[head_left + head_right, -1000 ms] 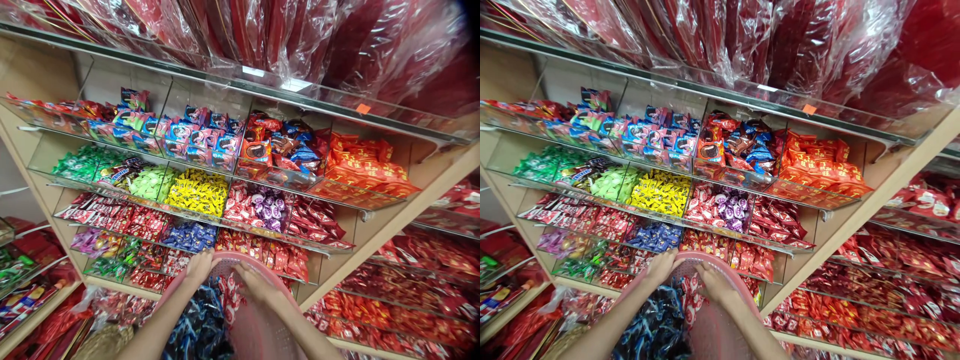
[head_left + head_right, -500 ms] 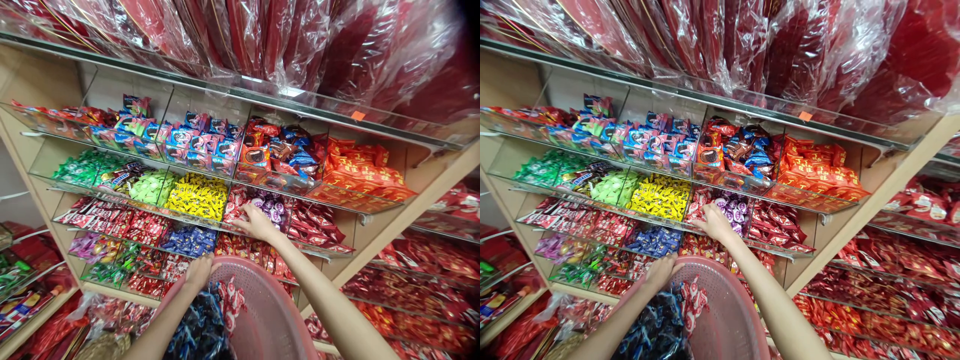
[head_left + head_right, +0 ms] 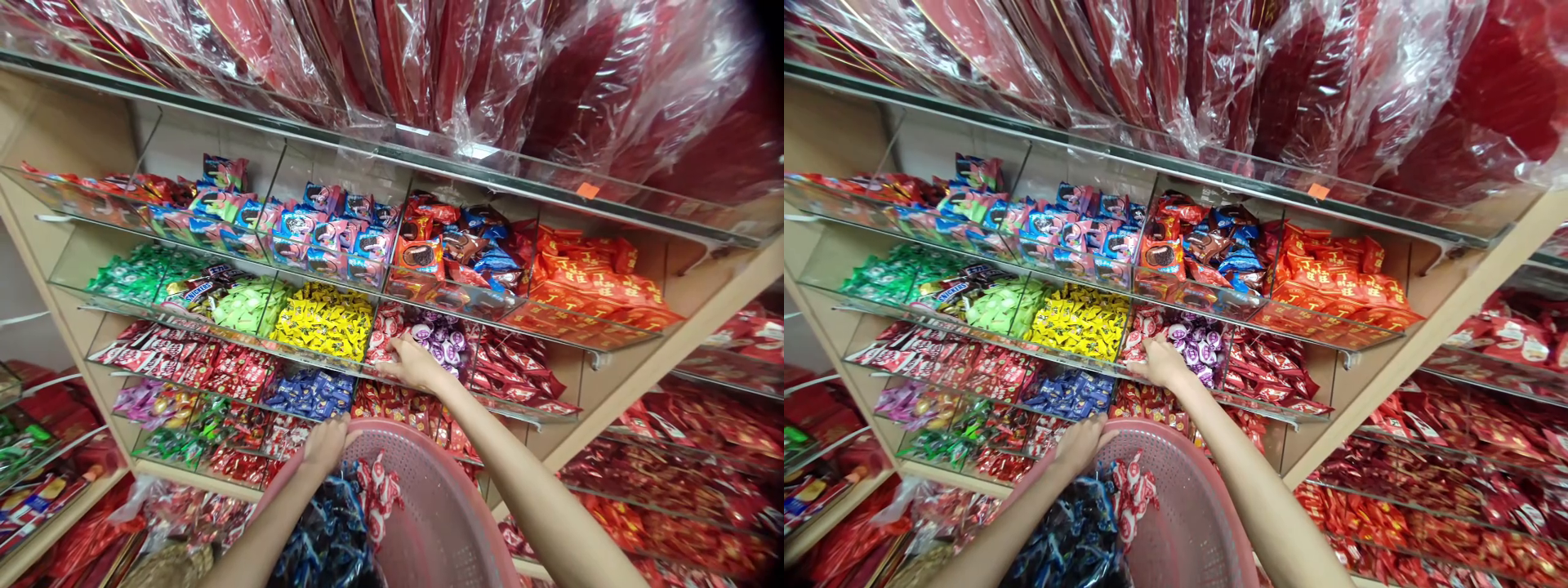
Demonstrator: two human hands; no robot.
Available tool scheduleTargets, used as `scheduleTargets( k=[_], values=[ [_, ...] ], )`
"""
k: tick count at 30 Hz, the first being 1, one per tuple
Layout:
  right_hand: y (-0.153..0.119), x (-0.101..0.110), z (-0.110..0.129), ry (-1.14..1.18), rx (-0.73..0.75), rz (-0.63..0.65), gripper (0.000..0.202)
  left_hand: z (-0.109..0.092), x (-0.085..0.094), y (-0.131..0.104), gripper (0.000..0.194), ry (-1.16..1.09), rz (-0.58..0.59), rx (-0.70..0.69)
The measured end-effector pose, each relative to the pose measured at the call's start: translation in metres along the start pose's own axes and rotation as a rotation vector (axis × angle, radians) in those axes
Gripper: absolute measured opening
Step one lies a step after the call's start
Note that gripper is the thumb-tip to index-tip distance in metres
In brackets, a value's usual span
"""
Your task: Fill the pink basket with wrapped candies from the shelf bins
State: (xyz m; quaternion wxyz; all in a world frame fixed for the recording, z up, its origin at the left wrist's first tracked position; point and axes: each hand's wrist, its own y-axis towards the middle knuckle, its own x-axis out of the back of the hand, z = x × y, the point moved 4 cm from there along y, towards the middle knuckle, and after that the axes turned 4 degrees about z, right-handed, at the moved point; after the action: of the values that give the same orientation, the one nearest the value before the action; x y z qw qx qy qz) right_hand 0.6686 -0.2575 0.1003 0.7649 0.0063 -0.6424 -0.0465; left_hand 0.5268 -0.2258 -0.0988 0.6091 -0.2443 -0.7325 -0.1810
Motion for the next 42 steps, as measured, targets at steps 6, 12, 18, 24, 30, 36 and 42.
scheduleTargets(
  k=[6,12,18,24,30,36,42],
  values=[
    [0.004,-0.007,-0.008,0.109,0.159,-0.082,0.03,-0.001,0.001,0.0,0.045,0.001,-0.008,0.002],
    [0.013,-0.009,-0.017,0.196,0.201,-0.097,0.025,0.0,0.0,0.001,0.046,0.01,-0.018,-0.026],
    [0.011,-0.008,-0.02,0.26,0.235,-0.155,0.026,0.0,0.001,0.002,0.046,0.015,-0.014,-0.04],
    [0.009,-0.01,-0.024,0.35,0.261,-0.227,0.024,-0.002,0.003,0.001,0.048,0.024,0.002,-0.032],
    [-0.012,0.007,-0.02,0.457,0.306,-0.37,0.022,-0.003,0.004,0.001,0.044,0.033,0.002,-0.035],
    [-0.073,0.005,0.001,0.597,0.382,-0.338,0.022,-0.005,0.005,0.0,0.047,0.037,-0.019,-0.04],
    [-0.112,-0.089,-0.001,0.38,0.388,-0.065,0.022,-0.004,0.004,0.0,0.049,0.007,0.007,-0.025]
  ],
)
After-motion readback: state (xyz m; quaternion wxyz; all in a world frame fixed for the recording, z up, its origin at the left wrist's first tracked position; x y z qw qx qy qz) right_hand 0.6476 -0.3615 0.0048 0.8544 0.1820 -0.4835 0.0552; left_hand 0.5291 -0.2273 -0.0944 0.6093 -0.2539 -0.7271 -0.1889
